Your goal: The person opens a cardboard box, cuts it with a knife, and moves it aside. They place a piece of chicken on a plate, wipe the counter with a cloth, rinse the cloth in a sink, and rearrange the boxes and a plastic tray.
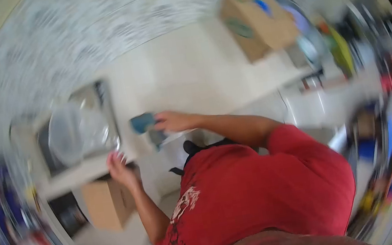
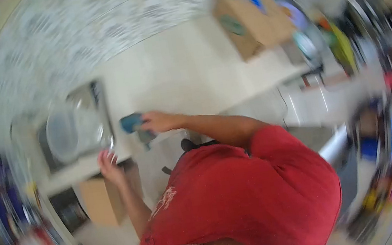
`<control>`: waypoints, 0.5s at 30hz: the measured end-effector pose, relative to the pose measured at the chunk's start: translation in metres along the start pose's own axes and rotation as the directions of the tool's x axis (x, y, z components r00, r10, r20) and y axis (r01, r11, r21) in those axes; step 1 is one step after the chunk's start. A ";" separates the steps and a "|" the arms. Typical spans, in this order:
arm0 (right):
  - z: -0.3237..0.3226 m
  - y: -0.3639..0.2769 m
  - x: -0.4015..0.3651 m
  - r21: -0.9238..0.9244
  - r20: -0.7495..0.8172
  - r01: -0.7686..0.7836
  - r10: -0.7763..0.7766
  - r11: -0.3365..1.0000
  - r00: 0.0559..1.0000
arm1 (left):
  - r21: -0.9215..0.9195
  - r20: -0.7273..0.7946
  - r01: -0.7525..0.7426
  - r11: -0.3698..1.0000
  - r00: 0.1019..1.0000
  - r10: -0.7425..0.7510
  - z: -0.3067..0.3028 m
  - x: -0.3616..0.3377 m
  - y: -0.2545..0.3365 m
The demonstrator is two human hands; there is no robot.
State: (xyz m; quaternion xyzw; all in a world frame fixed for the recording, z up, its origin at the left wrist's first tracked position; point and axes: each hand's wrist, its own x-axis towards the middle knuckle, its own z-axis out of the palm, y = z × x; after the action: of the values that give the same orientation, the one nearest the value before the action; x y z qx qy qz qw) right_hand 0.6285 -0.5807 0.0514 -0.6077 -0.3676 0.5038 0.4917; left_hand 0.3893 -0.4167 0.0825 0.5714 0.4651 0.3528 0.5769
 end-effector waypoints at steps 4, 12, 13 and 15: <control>0.002 -0.013 -0.032 -0.060 -0.129 0.069 -0.077 0.996 0.989 | -0.006 0.107 -0.015 1.000 0.994 0.015 0.042 0.036 0.010; -0.043 0.031 -0.268 0.317 -0.782 -0.035 0.283 0.948 0.555 | 0.150 0.841 -0.137 0.979 0.539 -0.054 0.215 -0.027 0.026; -0.037 0.033 -0.303 0.368 -0.851 0.074 0.303 0.927 0.430 | 0.154 0.887 -0.174 0.973 0.457 -0.058 0.231 -0.039 0.025; -0.017 0.028 -0.373 0.381 -0.924 0.307 0.348 0.872 0.158 | 0.135 0.956 -0.249 0.959 0.289 -0.060 0.267 -0.068 0.026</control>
State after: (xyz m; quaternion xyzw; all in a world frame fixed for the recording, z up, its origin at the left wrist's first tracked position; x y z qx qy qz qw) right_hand 0.5608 -0.9427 0.1181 -0.6441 0.1910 0.0675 0.7376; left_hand 0.6216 -0.5661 0.0946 0.7648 0.0379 -0.0857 0.6375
